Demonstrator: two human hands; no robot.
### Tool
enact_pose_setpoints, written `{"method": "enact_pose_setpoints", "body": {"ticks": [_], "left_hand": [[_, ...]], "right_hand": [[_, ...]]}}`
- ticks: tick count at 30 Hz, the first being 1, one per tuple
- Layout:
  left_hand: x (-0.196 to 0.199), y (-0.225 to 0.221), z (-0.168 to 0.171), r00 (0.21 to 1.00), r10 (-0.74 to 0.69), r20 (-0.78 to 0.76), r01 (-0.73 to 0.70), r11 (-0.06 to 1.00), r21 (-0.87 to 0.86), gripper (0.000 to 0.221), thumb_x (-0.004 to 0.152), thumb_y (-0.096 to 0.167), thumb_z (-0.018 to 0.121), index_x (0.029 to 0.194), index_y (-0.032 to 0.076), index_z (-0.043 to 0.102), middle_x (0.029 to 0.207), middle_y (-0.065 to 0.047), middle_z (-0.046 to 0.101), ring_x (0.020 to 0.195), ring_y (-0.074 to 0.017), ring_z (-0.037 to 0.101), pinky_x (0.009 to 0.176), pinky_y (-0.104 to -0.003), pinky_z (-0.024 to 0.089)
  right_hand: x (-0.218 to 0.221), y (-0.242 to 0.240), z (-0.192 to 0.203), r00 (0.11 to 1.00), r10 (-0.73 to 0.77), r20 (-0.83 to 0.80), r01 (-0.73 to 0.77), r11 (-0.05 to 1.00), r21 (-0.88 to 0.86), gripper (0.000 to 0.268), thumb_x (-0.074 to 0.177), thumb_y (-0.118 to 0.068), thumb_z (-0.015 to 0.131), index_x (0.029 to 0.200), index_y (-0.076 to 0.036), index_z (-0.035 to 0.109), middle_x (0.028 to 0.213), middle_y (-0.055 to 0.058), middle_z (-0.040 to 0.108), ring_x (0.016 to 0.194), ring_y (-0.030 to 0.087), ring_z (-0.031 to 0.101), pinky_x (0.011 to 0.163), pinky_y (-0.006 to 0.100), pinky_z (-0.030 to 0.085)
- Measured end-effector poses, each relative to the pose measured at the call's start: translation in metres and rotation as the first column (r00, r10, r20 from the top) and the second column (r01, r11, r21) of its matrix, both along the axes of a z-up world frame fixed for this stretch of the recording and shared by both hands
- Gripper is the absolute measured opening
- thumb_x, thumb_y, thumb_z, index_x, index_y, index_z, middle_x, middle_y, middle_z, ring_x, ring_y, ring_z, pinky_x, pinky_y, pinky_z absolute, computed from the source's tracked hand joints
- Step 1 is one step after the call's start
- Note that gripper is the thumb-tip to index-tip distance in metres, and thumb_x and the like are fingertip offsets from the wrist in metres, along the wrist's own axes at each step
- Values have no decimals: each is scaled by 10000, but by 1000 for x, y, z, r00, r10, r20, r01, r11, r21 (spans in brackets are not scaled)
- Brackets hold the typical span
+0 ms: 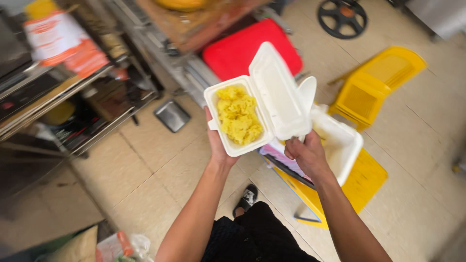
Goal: The person scoops pomegranate seeds into plastic cups using a slotted spoon, then scoops yellow rice from a container into a foam takeaway box.
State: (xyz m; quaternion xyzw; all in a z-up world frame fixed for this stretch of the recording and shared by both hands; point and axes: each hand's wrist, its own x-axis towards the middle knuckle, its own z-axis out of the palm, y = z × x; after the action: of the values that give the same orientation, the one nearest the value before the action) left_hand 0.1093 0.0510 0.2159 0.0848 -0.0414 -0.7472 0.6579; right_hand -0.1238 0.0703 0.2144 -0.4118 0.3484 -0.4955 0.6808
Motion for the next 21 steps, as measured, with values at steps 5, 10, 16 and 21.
{"method": "enact_pose_setpoints", "body": {"ticks": [5, 10, 16, 21], "left_hand": [[-62, -38, -24, 993, -107, -41, 109, 992, 58, 709, 1066, 646, 388, 1494, 95, 516, 1443, -109, 607, 1263, -299, 622, 1079, -467, 520], [-35, -34, -100, 943, -283, 175, 229, 933, 278, 666, 1052, 543, 385, 1497, 64, 508, 1455, -166, 600, 1275, -340, 611, 1096, -509, 504], [19, -16, -180, 753, -608, 251, 385, 717, 581, 642, 1018, 539, 362, 1388, 64, 586, 1344, -165, 651, 1120, -314, 686, 923, -479, 577], [13, -20, -251, 600, -771, 212, 475, 556, 682, 597, 1026, 504, 420, 1347, 36, 606, 1276, -157, 691, 1057, -287, 712, 893, -440, 597]], "right_hand": [[-125, -10, -28, 973, -229, 5, 226, 962, 151, 382, 987, -327, 546, 1288, -91, 549, 729, -16, 490, 533, 91, 367, 521, 265, 356], [-206, -22, -118, 448, -267, -853, 450, 892, -43, 463, 1070, -420, 511, 1344, -57, 600, 964, 137, 667, 800, 237, 583, 724, 371, 499], [-195, -39, -202, -25, 188, -982, 252, 952, 175, 419, 949, -344, 593, 1360, -282, 648, 1087, 194, 735, 1007, 410, 686, 893, 505, 538], [-181, -95, -244, -272, 304, -913, 29, 951, 308, 510, 976, -187, 526, 1459, -346, 569, 1045, 176, 744, 979, 354, 720, 859, 505, 563]]}}
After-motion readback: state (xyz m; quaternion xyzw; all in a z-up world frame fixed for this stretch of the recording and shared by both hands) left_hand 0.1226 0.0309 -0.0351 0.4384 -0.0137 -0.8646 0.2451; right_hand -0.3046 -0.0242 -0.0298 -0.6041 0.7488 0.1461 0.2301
